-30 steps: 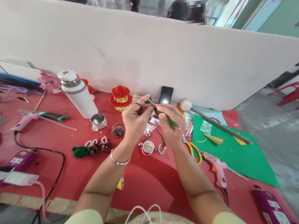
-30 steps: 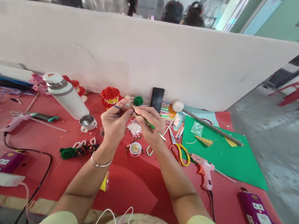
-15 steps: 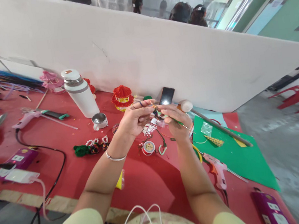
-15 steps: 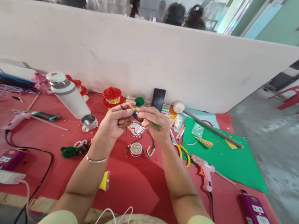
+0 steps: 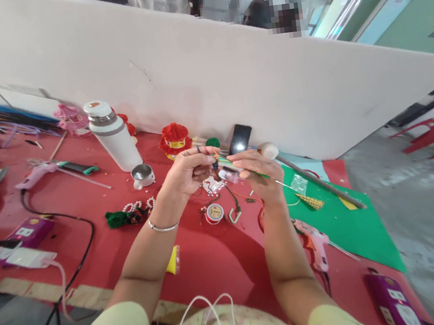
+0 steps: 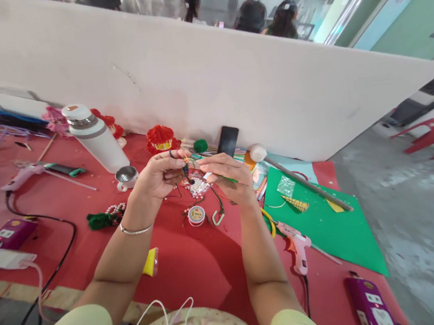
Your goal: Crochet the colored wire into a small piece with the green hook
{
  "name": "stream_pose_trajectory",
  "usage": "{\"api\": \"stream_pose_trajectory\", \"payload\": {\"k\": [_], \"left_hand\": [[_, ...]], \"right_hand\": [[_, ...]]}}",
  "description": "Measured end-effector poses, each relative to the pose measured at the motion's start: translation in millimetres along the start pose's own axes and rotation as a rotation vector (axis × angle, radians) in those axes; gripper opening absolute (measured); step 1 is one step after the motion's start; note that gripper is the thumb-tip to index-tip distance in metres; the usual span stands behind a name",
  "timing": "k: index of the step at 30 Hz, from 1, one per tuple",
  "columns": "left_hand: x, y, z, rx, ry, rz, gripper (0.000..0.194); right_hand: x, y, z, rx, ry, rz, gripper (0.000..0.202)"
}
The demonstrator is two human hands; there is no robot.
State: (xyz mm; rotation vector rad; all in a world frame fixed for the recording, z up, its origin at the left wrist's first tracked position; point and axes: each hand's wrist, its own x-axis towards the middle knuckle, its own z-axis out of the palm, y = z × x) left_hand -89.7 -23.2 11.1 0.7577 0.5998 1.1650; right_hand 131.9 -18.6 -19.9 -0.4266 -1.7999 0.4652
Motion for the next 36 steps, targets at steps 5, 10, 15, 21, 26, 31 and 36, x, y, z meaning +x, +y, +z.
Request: {"api": "stream_pose_trajectory", "payload": {"k": [5, 10, 15, 21, 26, 31, 36], "left_hand": [[1.3, 1.5, -3.6, 0.040, -0.045, -0.049, 0.016], [3.8, -2.3, -7.2, 0.039, -0.098, -0.087, 0.018], [1.0, -8.4, 0.6, 0.046, -0.196, -0.148, 0.014], [-5.8, -11.4, 14.9, 0.063, 0.073, 0.197, 0.018], [-6.4, -11.4, 14.5, 0.145, 0.067, 0.252, 0.020], [-3.4, -17.8, 14.8, 0.216, 0.081, 0.299, 0.012], [3.5, -26.0, 13.4, 0.247, 0.181, 0.540, 0.016]], "right_hand": [[1.8, -12.6, -4.9, 0.015, -0.026, 0.050, 0.020], [1.0, -19.3, -7.6, 0.124, 0.005, 0.139, 0.015], [-4.4, -6.9, 15.3, 0.463, 0.164, 0.283, 0.025], [-8.7, -4.9, 54.3, 0.344, 0.355, 0.495, 0.041], [-3.5, -6.3, 38.6, 0.128, 0.323, 0.437, 0.034], [1.0, -5.4, 23.5, 0.368, 0.294, 0.589, 0.035], [2.4, -4.0, 27.1, 0.583, 0.111, 0.940, 0.052]]}}
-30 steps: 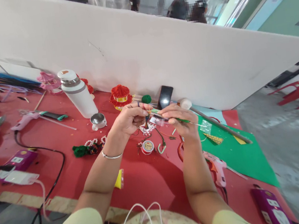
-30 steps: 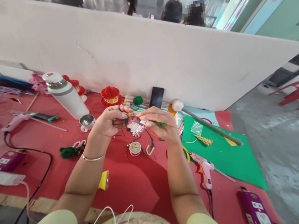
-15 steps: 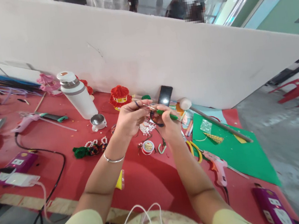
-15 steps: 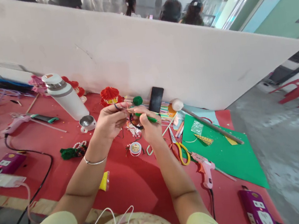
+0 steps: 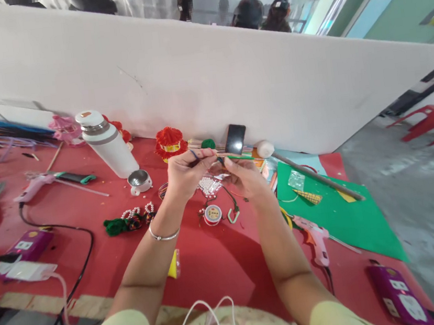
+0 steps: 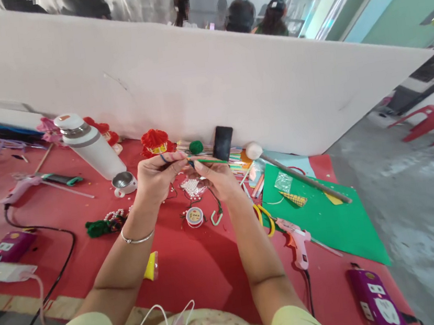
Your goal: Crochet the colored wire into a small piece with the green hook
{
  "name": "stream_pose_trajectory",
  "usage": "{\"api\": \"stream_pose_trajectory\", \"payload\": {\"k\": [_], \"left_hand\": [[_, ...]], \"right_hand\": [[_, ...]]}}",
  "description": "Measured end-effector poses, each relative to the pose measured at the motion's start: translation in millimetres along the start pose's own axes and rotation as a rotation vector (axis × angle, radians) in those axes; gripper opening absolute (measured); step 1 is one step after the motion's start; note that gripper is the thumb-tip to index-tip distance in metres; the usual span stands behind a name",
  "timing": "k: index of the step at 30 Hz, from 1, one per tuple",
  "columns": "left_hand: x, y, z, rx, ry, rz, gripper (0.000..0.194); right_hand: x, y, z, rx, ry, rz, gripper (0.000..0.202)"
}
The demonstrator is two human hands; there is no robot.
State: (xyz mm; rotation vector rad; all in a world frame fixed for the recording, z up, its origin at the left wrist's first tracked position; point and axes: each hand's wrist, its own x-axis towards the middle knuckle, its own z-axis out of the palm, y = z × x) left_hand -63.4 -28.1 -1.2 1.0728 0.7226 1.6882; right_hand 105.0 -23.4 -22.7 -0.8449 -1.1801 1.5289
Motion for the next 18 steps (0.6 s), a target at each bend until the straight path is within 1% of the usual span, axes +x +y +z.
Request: {"api": "stream_pose_trajectory", "payload": {"k": [1, 2, 3, 6, 8, 10, 12, 14, 18], "left_hand": [[0.9, -0.8, -0.8, 0.012, 0.013, 0.007, 0.018], [2.0, -1.2, -1.8, 0.018, 0.024, -0.007, 0.018], [3.1, -1.4, -2.8, 0.015, 0.039, -0.031, 0.016], [6.3, -2.2, -4.2, -0.038, 0.084, -0.068, 0.013], [7.8, -3.4, -3.0, -0.073, 0.105, -0.068, 0.013], [8.5, -4.3, -0.7, -0.104, 0.129, -0.107, 0.013], [9.0, -4.4, 1.2, -0.149, 0.148, -0.174, 0.012], [9.6, -3.7, 1.5, -0.197, 0.154, -0.235, 0.012], [11.3, -1.8, -0.9, -0.263, 0.144, -0.307, 0.014]], "right_hand": [[1.2, 0.9, 0.6, 0.013, -0.005, 0.049, 0.049], [2.5, 1.6, 0.9, 0.025, 0.012, 0.061, 0.046], [3.6, 1.9, 1.1, 0.033, 0.045, 0.041, 0.044], [5.3, -0.1, 0.2, -0.030, 0.169, -0.115, 0.038], [4.7, -2.9, -1.2, -0.123, 0.216, -0.203, 0.029], [3.5, -5.4, -2.6, -0.174, 0.240, -0.251, 0.022], [2.4, -6.5, -3.7, -0.156, 0.248, -0.266, 0.022], [1.9, -6.8, -4.4, -0.131, 0.255, -0.267, 0.027], [2.0, -8.0, -7.2, -0.172, 0.297, -0.301, 0.030]]}}
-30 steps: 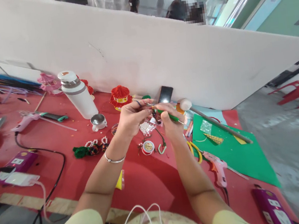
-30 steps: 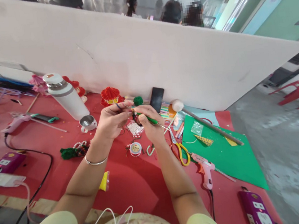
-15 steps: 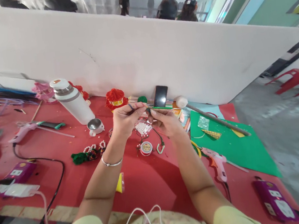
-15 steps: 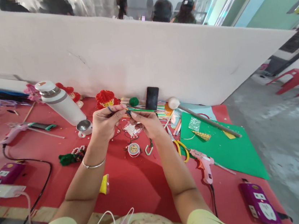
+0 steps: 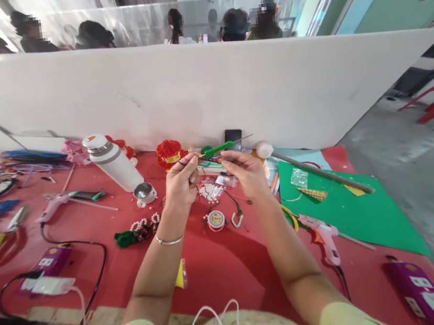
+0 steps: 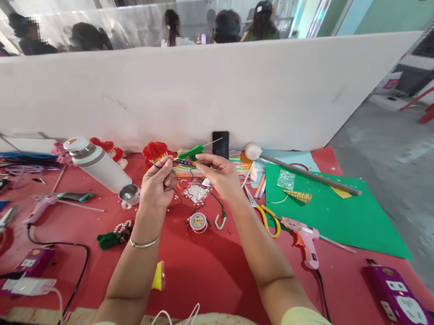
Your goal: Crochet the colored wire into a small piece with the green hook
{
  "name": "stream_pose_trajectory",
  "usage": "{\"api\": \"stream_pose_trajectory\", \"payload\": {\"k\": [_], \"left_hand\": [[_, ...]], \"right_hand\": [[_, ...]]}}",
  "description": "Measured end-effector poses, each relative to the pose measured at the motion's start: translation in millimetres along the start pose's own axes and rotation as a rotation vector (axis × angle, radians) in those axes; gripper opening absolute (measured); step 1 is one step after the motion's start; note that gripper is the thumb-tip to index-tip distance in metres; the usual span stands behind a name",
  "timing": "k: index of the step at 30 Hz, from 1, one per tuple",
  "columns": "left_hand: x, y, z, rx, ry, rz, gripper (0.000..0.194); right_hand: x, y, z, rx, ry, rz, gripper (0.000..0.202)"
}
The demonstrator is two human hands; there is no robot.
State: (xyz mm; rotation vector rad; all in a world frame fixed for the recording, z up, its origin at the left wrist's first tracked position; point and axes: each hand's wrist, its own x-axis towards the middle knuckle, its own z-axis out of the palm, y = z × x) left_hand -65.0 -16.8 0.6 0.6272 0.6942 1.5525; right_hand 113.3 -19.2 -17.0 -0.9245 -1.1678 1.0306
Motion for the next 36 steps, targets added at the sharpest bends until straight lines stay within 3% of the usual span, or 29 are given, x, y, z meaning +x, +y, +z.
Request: {"api": "stream_pose_trajectory", "payload": {"k": [6, 10, 18, 21, 25, 29, 33, 36], "left_hand": [[-0.8, 2.2, 3.5, -0.077, -0.143, -0.167, 0.018], [-3.5, 2.4, 9.0, -0.079, -0.160, -0.148, 0.018], [-16.4, -3.8, 19.3, 0.133, -0.077, 0.126, 0.022], [-23.7, -9.1, 21.6, 0.226, -0.108, 0.219, 0.023], [-28.5, -11.6, 16.0, 0.344, -0.144, 0.244, 0.018], [-25.7, -11.0, 7.0, 0.442, -0.139, 0.343, 0.017], [-21.7, -11.4, 3.5, 0.548, -0.226, 0.461, 0.010], [-19.1, -11.7, 1.1, 0.672, -0.240, 0.608, 0.006]], "right_hand": [[0.6, -3.9, -8.3, 0.025, 0.003, -0.056, 0.029], [0.9, -6.1, -14.2, -0.015, -0.027, -0.086, 0.028], [-3.7, -18.5, -20.7, -0.024, -0.159, -0.139, 0.040], [-10.0, -26.8, -19.7, 0.133, -0.237, -0.041, 0.035], [-13.1, -32.7, -19.3, 0.282, -0.301, 0.151, 0.052], [-11.6, -30.6, -17.0, 0.339, -0.382, 0.292, 0.056], [-11.1, -20.4, -5.4, 0.361, -0.464, 0.329, 0.060], [-11.5, -13.1, 2.0, 0.282, -0.380, 0.240, 0.064]]}}
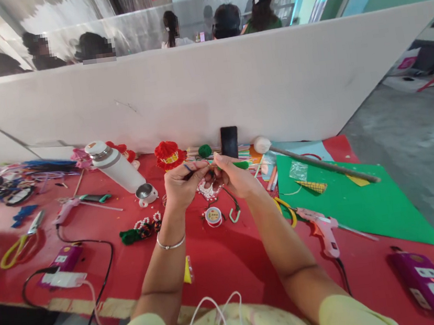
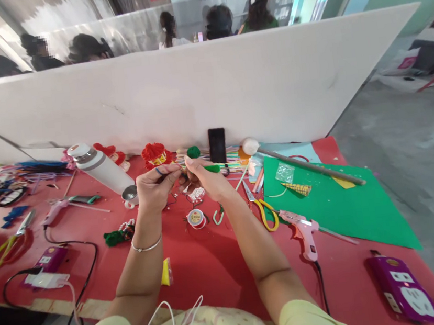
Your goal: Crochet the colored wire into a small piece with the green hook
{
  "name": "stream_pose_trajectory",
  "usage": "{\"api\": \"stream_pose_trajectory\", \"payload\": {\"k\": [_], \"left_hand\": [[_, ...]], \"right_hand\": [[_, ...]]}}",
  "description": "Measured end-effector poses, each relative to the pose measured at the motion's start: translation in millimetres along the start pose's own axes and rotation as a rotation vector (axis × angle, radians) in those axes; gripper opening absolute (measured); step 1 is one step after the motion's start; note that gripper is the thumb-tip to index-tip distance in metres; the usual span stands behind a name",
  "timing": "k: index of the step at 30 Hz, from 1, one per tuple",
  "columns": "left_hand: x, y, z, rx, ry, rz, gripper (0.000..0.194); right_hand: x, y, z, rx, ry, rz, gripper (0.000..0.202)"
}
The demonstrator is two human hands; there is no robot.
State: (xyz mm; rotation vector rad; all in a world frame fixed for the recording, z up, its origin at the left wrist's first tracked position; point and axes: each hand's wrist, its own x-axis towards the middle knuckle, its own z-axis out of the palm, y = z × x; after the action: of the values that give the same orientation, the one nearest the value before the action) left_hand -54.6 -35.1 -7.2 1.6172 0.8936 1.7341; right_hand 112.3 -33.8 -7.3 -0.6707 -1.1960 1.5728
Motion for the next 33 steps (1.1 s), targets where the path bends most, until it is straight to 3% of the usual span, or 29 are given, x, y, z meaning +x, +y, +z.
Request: {"api": "stream_pose_trajectory", "payload": {"k": [6, 11, 14, 18, 22, 25, 28, 33], "left_hand": [[1.6, -3.5, -7.4, 0.229, -0.048, 0.292, 0.017], [-3.2, -6.4, -2.5, 0.314, -0.037, 0.302, 0.032], [-9.8, -7.1, 8.0, 0.226, 0.005, 0.197, 0.044], [-18.6, 0.5, 25.2, -0.199, 0.074, -0.108, 0.068], [-20.4, 11.0, 34.4, -0.483, 0.163, -0.330, 0.076], [-17.5, 15.7, 31.9, -0.637, 0.168, -0.493, 0.072], [-13.9, 18.2, 24.9, -0.737, 0.129, -0.616, 0.063], [-9.9, 19.8, 18.5, -0.776, 0.084, -0.641, 0.078]], "right_hand": [[-2.8, -0.7, -0.2, -0.173, 0.149, -0.178, 0.061], [-7.9, -6.8, 8.1, -0.308, 0.233, -0.244, 0.061], [-9.4, -4.8, 16.3, -0.373, 0.301, -0.291, 0.065], [-7.4, 7.9, 22.7, -0.446, 0.404, -0.398, 0.060], [-2.2, 23.5, 21.4, -0.494, 0.458, -0.513, 0.054], [1.4, 30.8, 17.9, -0.429, 0.419, -0.596, 0.052], [3.6, 33.5, 13.7, -0.285, 0.323, -0.574, 0.052], [4.6, 32.9, 6.4, -0.213, 0.239, -0.480, 0.055]]}}
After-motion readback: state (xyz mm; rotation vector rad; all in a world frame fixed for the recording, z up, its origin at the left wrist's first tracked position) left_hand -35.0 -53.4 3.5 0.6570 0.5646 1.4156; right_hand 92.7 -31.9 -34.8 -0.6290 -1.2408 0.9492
